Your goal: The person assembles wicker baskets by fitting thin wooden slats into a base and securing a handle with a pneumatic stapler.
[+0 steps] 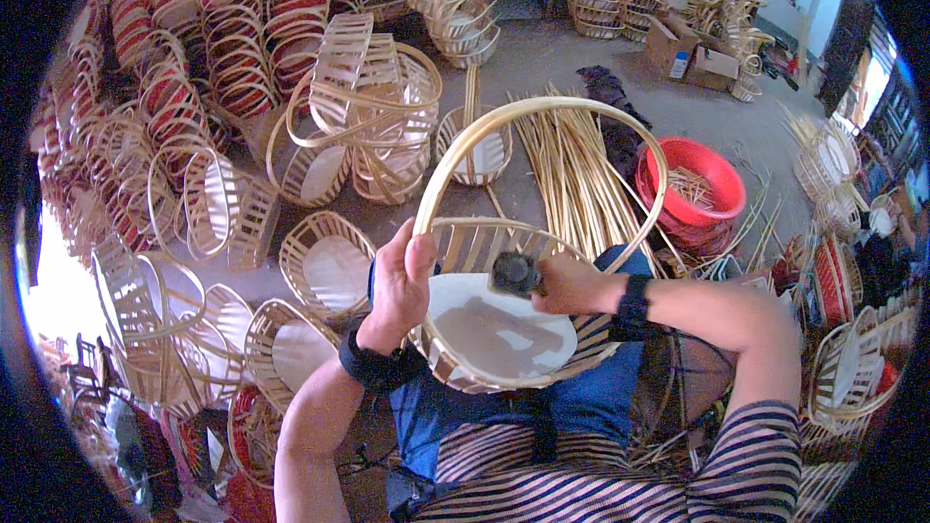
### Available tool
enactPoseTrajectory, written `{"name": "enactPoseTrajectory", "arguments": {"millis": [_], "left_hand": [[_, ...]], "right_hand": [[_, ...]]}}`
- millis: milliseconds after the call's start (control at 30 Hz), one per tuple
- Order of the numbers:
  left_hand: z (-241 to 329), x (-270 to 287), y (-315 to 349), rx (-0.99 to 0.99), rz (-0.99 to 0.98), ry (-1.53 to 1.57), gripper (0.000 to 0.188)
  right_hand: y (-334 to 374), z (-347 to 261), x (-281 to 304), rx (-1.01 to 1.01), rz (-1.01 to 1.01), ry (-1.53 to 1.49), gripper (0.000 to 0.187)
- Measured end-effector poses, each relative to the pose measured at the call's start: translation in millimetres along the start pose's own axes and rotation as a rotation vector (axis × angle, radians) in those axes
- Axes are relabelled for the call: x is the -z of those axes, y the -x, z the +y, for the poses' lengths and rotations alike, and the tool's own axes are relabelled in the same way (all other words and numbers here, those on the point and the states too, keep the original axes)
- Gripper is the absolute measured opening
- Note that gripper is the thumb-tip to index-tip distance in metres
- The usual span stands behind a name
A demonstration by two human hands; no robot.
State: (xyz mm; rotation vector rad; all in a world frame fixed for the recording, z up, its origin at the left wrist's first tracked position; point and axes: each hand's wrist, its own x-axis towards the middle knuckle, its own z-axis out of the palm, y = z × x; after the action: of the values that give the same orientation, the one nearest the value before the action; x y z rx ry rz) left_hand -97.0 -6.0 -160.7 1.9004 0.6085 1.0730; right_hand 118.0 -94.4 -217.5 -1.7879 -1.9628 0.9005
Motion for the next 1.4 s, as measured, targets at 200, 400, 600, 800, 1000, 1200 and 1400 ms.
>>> {"name": "enactPoseTrajectory", "arguments": {"millis": [200, 400, 600, 800, 1000, 1200, 1400], "left_hand": [[11, -11, -12, -0.017, 0.005, -0.111, 0.032], [15, -17, -16, -0.005, -0.011, -0.126, 0.033], [16, -13, -15, -0.026, -0.008, -0.155, 0.032], [15, -18, -18, -0.053, -0.033, -0.11, 0.038], [13, -11, -14, -0.043, -0.023, -0.12, 0.04], [20, -14, -15, -0.023, -0.021, -0.117, 0.029], [11, -10, -18, -0.017, -0.034, -0.099, 0.029]], "right_hand": [[64, -88, 40, 0.369, 0.523, 0.166, 0.035], [82, -102, 38, 0.402, 0.56, 0.304, 0.048], [74, -116, 40, 0.282, 0.488, -0.303, 0.049], [82, -132, 45, 0.212, 0.536, -0.245, 0.052], [73, -130, 46, 0.349, 0.561, -0.035, 0.053], [77, -137, 53, 0.386, 0.583, 0.202, 0.056], [80, -149, 55, 0.335, 0.51, 0.073, 0.059]]}}
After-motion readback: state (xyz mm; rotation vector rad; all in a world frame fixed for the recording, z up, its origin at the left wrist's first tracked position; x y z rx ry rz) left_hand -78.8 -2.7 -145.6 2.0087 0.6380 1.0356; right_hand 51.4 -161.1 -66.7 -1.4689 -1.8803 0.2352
